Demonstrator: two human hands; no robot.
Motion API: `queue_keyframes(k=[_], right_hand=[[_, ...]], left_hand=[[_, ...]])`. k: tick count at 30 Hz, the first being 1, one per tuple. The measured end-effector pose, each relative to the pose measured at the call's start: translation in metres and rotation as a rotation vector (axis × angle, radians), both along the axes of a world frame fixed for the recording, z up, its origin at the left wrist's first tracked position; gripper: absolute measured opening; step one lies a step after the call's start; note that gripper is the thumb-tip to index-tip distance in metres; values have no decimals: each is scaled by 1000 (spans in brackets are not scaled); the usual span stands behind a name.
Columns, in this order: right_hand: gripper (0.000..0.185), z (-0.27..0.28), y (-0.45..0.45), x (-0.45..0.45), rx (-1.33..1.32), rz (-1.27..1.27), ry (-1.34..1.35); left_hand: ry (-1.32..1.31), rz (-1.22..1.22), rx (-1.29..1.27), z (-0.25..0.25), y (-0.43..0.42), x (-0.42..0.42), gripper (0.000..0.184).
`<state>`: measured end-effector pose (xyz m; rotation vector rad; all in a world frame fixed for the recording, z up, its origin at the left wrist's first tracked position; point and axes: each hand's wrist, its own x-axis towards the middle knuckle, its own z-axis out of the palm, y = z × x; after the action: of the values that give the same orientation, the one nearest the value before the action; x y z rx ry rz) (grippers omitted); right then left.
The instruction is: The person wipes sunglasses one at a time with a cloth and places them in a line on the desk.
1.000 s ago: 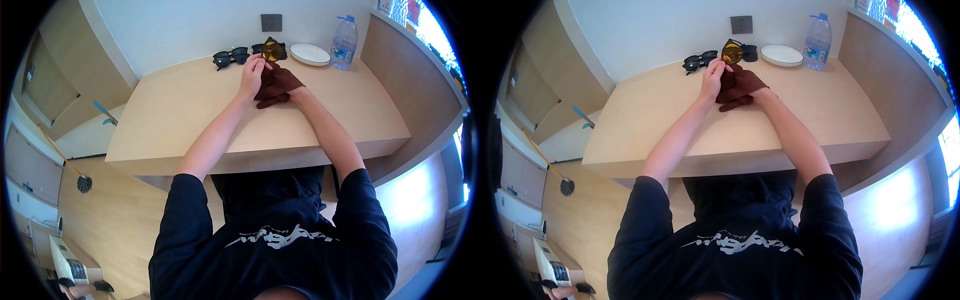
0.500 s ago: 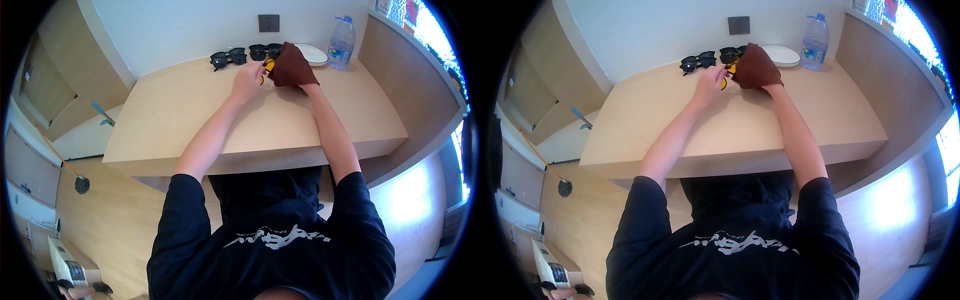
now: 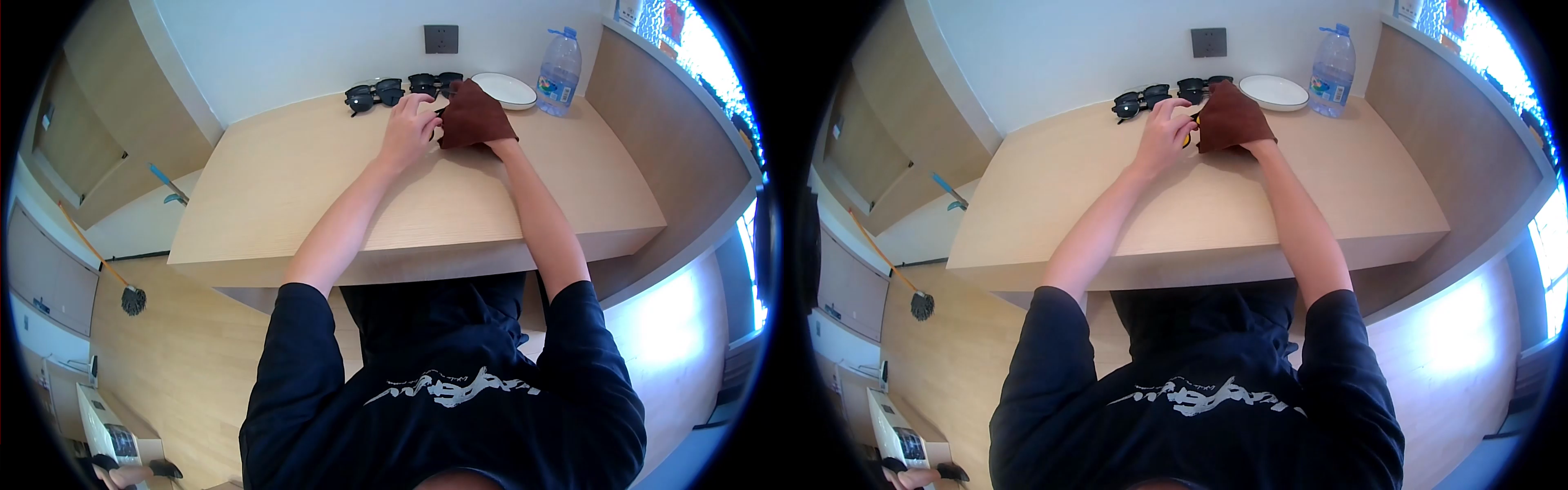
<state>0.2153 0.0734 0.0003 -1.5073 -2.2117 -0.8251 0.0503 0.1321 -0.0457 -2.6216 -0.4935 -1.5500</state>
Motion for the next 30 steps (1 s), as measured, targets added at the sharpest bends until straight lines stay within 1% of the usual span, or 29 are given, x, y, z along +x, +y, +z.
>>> queue_keyframes(k=[2,3,5,7,9,10,11,12,13,14,15,16,17,18,19,20,21,23,24,26,27,29,30], right_hand=[[28,1,2,3,-68,-23,52],[28,-1,3,4,-68,-23,52],[33,-4,4,7,18,52,98],[34,-5,3,7,1,52,103],[35,-3,0,5,-17,57,107],[35,-2,0,4,-21,18,92],[36,-1,-1,2,-23,-22,78],[36,-1,-2,1,-22,-22,79],[37,-2,-3,1,3,-49,185],[37,-2,-4,1,26,-77,289],[37,-2,-4,6,25,-78,286],[39,1,-5,11,-37,-68,456],[40,2,-5,14,-100,-57,625],[40,1,-5,15,-101,-56,624],[35,9,-15,11,-215,-138,615],[36,13,-21,10,-329,-221,603],[36,9,-18,14,-327,-223,602],[36,1,-13,18,-326,-130,759],[36,-1,-11,21,-327,-129,757],[37,5,-15,17,-359,-150,672],[37,0,-9,21,-359,-151,672],[40,-24,15,44,-278,-90,1200],[40,-34,26,61,-278,-90,1201]], left_hand=[[1,13,23,1,-1,1,8],[-7,23,41,1,-1,2,8],[-13,30,56,0,-1,3,8],[-48,92,117,-1,0,4,9],[-48,88,94,-2,2,4,12],[-46,84,72,-2,2,2,16],[-44,85,72,-2,2,2,16],[-92,69,-6,-1,3,3,26],[-141,51,-85,-1,3,5,37],[-142,49,-85,-1,3,5,37],[-130,86,-112,-1,3,4,47],[-118,125,-140,-2,2,2,57],[-120,127,-142,-2,2,0,57],[-84,140,-157,-2,1,-1,58],[-46,152,-173,-2,2,-2,58],[-47,151,-172,-2,3,-2,58],[-52,152,-147,-2,3,-1,58],[-58,153,-124,-1,2,0,57],[-47,159,-104,-1,1,0,56],[-34,166,-84,-3,3,-1,56],[-36,174,-64,-4,4,-1,54],[-36,178,-43,-5,4,1,53],[-30,180,-76,-5,3,1,52]])
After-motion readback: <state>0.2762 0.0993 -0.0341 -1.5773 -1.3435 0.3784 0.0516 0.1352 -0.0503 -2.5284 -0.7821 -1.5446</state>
